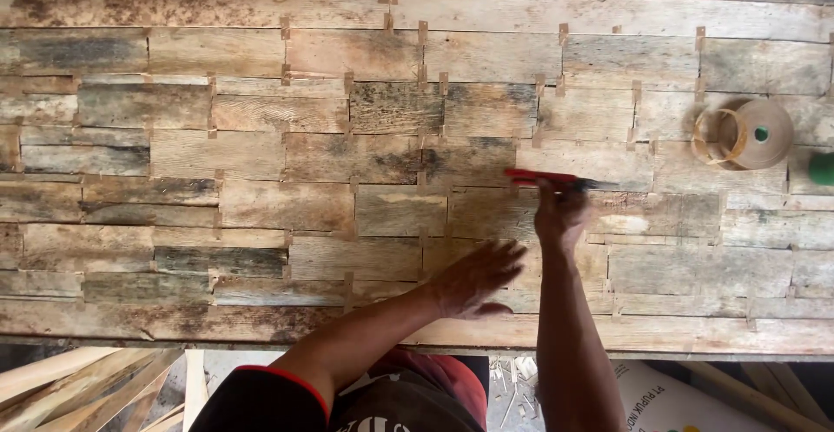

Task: Applying and trimming strips to a wooden mosaic panel.

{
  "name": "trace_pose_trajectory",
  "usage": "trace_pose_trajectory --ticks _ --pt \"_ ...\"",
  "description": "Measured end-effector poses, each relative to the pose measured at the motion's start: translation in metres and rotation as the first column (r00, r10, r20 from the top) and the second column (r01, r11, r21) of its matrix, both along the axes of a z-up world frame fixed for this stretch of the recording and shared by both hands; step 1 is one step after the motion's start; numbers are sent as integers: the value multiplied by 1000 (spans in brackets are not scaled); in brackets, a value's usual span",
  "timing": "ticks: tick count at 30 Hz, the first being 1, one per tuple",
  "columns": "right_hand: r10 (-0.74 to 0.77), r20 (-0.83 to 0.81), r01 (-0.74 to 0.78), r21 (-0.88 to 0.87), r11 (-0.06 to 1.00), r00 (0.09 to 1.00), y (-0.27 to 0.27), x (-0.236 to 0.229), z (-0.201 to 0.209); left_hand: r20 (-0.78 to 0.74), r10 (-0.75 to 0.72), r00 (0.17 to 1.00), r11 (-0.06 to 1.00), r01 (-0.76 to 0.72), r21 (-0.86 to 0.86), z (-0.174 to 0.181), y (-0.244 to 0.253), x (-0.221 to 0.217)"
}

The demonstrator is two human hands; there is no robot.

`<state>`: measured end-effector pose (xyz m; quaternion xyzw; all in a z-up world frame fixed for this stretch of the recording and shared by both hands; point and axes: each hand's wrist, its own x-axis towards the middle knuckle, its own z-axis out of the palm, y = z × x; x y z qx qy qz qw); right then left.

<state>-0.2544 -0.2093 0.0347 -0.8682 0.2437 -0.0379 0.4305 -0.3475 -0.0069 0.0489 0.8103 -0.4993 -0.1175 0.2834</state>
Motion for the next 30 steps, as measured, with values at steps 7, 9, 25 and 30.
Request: trace_pose_trajectory --ticks 7,9,25,30 --pt "-38 75 32 71 997 996 -1 2 -16 105 418 902 901 -427 76 -5 51 8" --pt "-124 114 115 89 989 986 -4 -1 -26 212 464 860 845 -502 186 -1 57 9" --pt "171 171 -191 106 976 970 79 17 -1 165 87 982 992 -101 78 -5 65 -14" --pt "189 67 -196 125 973 980 82 18 4 1 272 962 962 -272 -30 -6 81 -36"
